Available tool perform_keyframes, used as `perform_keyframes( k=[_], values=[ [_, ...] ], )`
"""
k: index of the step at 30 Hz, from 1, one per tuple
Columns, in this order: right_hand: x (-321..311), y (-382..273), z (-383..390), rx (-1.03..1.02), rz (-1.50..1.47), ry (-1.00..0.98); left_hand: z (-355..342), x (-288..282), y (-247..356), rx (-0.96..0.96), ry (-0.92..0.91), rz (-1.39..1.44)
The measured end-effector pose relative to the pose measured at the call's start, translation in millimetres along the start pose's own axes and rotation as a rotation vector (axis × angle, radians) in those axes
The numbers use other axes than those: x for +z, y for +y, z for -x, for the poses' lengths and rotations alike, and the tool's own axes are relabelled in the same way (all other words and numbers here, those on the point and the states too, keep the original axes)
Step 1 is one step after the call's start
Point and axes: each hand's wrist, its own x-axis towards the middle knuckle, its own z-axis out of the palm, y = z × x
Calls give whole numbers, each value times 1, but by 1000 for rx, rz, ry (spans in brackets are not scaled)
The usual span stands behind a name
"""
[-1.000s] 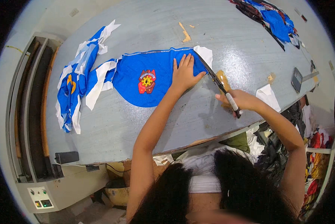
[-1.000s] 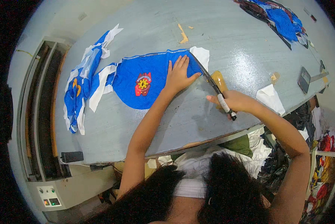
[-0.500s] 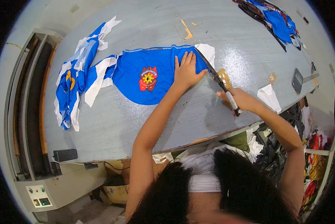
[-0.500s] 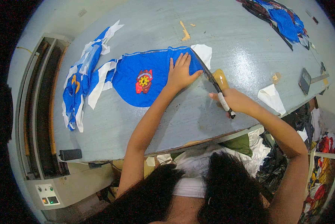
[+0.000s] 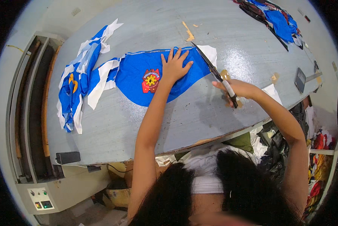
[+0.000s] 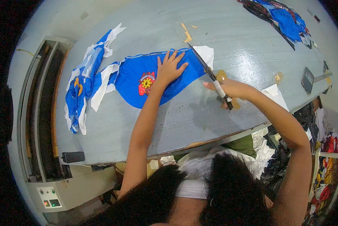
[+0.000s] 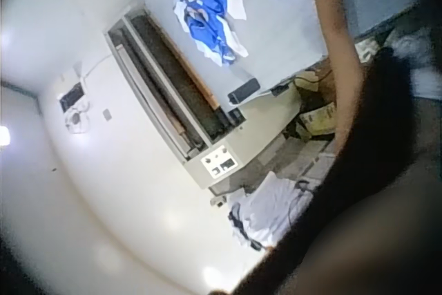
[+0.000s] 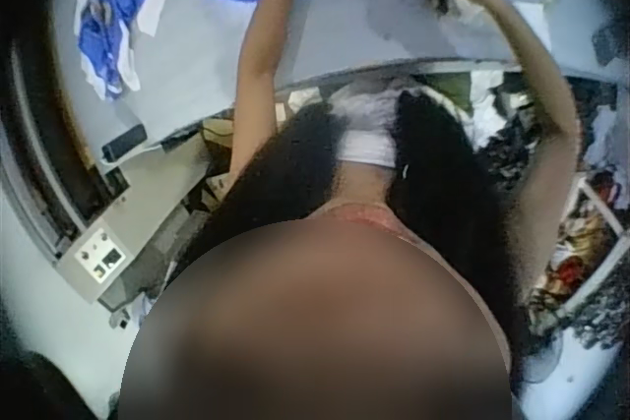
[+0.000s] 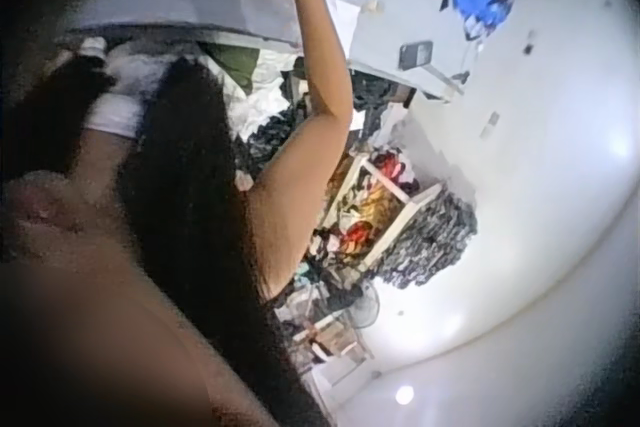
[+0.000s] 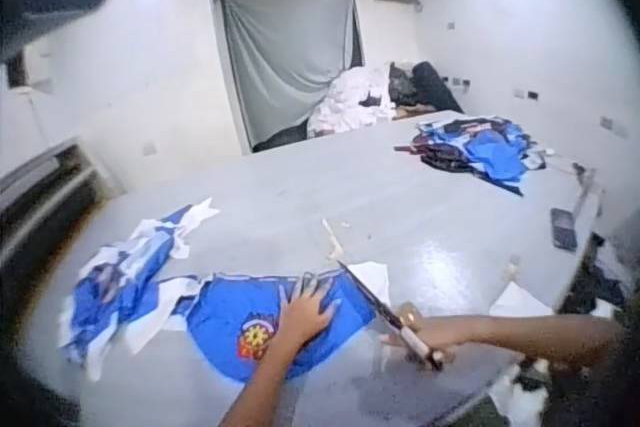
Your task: Cutting blue and white fabric pieces using scissors on a work table.
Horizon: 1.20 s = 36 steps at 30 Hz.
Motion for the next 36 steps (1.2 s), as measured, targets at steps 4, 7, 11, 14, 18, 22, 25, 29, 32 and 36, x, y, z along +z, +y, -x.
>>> perform_keyframes(
  k=[4, 7, 11, 14, 18, 22, 25, 29, 32, 36],
  values=[
    [2, -7, -13, -34, 0, 25, 2, 0, 5, -28, -40, -2],
    [5, -7, -17, -82, -60, 57, 3, 1, 8, -71, -59, -9],
    [7, -5, -17, -86, -76, 114, 6, 5, 18, -127, -51, -9],
    [8, -7, -16, -119, -96, 112, 9, 7, 26, -186, -65, -30],
    [11, -8, -14, -97, -210, 130, 13, 6, 39, -270, -90, -21],
    [13, -3, -19, -91, -216, 135, 17, 5, 53, -360, -156, -2],
    [23, 4, -23, -161, -223, 136, 18, 0, 58, -408, -184, 13],
    [69, 21, -9, -338, -1073, 238, 12, -17, 51, -384, -227, 92],
    [116, 39, 19, -448, -1436, 516, 7, -38, 38, -432, -339, 105],
    [145, 56, 39, -623, -1495, 926, 10, -63, 15, -641, -312, -40]
  ],
)
